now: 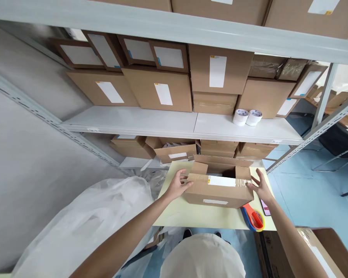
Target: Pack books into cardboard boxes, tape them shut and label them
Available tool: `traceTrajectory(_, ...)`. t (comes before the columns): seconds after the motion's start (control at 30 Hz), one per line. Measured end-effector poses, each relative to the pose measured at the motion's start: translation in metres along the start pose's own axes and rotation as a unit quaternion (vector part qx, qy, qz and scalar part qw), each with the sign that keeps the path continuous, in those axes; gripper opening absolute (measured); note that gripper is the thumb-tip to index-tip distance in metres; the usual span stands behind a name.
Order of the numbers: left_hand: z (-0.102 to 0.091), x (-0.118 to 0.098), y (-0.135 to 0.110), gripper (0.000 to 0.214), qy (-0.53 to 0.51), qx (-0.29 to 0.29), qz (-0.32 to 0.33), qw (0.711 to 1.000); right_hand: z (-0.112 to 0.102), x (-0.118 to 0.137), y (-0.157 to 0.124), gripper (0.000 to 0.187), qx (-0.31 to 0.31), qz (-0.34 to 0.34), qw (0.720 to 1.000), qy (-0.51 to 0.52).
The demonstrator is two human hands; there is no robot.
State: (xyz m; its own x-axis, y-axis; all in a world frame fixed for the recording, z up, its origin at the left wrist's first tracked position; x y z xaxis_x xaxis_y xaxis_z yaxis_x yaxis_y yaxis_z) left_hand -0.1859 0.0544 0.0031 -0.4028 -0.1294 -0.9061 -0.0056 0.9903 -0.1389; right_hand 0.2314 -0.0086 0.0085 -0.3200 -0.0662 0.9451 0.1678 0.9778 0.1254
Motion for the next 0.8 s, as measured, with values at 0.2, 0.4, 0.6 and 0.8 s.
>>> traceTrajectory(0.2, 0.031, 0.014, -0.005, 0.086, -0.066, 0.037, -0.058, 0.995, 0.015, 0.011, 0.034, 0.094, 0.027, -0.04, 0.999, 0.007)
traceTrajectory(0.4, 0.03, 0.028, -0.012, 0.104, -0.094, -0.056, -0.095, 0.989, 0.025, 0.005, 0.042, 0.053, 0.065, -0.07, 0.995, -0.032)
traceTrajectory(0.6, 0.017, -0.021, -0.019, 0.075, 0.17, -0.114, 0.09, 0.975, 0.035, -0.012, 0.034, 0.055, 0.051, -0.106, 0.989, -0.092)
traceTrajectory(0.8, 0.056, -0.06, -0.02, 0.051, 0.398, 0.049, 0.181, 0.898, 0.038, -0.008, 0.032, 0.058, 0.055, -0.119, 0.986, -0.103)
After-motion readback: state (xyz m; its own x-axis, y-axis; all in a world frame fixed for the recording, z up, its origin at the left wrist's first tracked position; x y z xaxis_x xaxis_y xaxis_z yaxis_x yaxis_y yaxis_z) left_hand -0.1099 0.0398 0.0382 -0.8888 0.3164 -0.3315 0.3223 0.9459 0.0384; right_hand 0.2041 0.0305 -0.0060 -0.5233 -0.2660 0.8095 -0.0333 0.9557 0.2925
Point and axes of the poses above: each hand's wrist, its own y-axis towards the middle knuckle, its own z-axis out of the palm, x = y × z, the point moved 5 cm from there along y, towards the middle knuckle, and after that the axes turned 9 degrees about -z, right-handed, at the moved point
